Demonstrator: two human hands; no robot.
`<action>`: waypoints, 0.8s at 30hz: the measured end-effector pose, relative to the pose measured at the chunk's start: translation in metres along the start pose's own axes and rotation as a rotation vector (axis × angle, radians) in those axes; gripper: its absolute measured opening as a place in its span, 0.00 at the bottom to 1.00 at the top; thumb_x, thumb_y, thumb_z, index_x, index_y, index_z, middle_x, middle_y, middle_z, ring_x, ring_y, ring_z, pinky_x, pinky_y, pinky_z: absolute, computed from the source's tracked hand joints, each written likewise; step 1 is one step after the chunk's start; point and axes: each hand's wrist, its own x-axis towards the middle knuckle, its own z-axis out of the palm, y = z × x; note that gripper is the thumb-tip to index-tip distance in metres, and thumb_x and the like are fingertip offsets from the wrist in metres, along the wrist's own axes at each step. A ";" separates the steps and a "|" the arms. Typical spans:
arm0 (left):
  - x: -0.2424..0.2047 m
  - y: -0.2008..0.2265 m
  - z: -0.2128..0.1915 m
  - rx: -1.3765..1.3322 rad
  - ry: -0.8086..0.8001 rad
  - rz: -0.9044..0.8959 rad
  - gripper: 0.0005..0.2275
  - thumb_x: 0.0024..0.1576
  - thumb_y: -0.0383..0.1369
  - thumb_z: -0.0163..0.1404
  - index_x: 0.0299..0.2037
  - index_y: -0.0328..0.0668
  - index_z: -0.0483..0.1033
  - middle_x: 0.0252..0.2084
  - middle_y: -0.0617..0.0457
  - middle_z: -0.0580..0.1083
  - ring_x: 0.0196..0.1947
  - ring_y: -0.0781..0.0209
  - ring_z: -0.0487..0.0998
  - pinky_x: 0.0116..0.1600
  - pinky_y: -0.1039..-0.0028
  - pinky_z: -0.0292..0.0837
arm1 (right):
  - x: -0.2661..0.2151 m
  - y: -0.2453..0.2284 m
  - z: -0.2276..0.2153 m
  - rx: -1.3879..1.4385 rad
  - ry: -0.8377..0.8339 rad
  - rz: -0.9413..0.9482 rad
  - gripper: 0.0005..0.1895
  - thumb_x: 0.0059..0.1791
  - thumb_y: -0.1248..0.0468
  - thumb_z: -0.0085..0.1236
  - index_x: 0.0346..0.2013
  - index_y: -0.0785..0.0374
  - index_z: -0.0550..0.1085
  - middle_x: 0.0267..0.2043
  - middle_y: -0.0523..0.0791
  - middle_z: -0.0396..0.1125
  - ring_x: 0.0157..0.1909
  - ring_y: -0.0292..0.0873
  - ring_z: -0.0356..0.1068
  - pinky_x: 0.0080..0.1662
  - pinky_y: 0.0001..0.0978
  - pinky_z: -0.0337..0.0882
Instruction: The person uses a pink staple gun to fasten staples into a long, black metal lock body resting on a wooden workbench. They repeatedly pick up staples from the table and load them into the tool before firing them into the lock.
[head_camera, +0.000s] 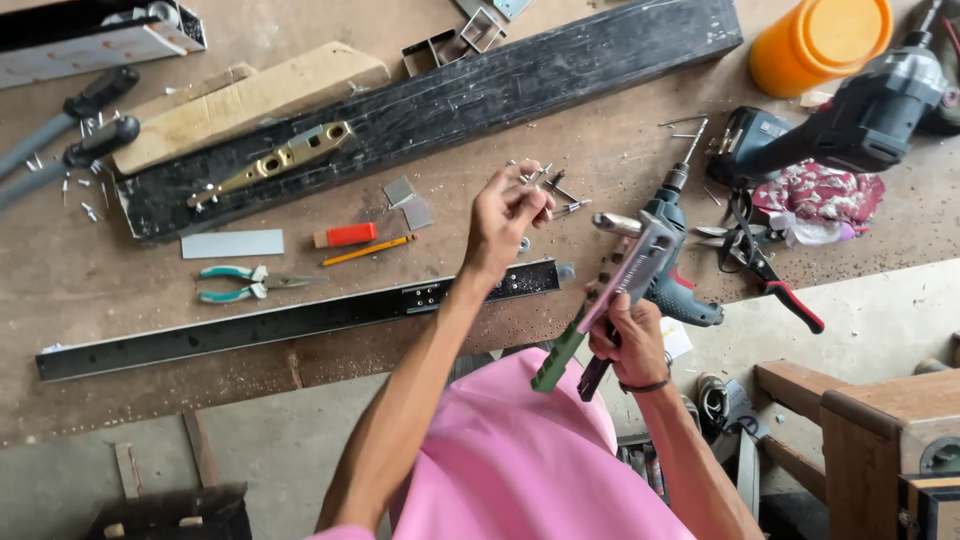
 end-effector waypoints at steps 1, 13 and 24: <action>-0.013 0.011 0.011 0.000 -0.009 0.000 0.16 0.64 0.31 0.51 0.57 0.29 0.66 0.35 0.42 0.77 0.37 0.57 0.80 0.42 0.72 0.79 | -0.001 0.011 -0.006 0.002 0.005 -0.007 0.21 0.58 0.55 0.48 0.30 0.70 0.70 0.14 0.49 0.56 0.06 0.32 0.49 0.13 0.29 0.62; -0.069 0.049 0.002 -0.405 0.538 0.264 0.07 0.60 0.24 0.55 0.47 0.34 0.78 0.39 0.33 0.80 0.40 0.41 0.84 0.43 0.57 0.86 | 0.004 0.017 0.064 -0.020 -0.237 0.093 0.21 0.56 0.58 0.52 0.28 0.75 0.70 0.16 0.58 0.62 0.04 0.34 0.50 0.12 0.33 0.63; -0.128 0.073 -0.010 -0.193 0.317 0.121 0.49 0.51 0.35 0.64 0.78 0.43 0.38 0.58 0.30 0.71 0.46 0.55 0.78 0.57 0.61 0.76 | -0.005 0.046 0.062 -0.346 -0.299 0.060 0.15 0.53 0.69 0.58 0.23 0.73 0.70 0.12 0.51 0.57 0.07 0.35 0.49 0.15 0.32 0.63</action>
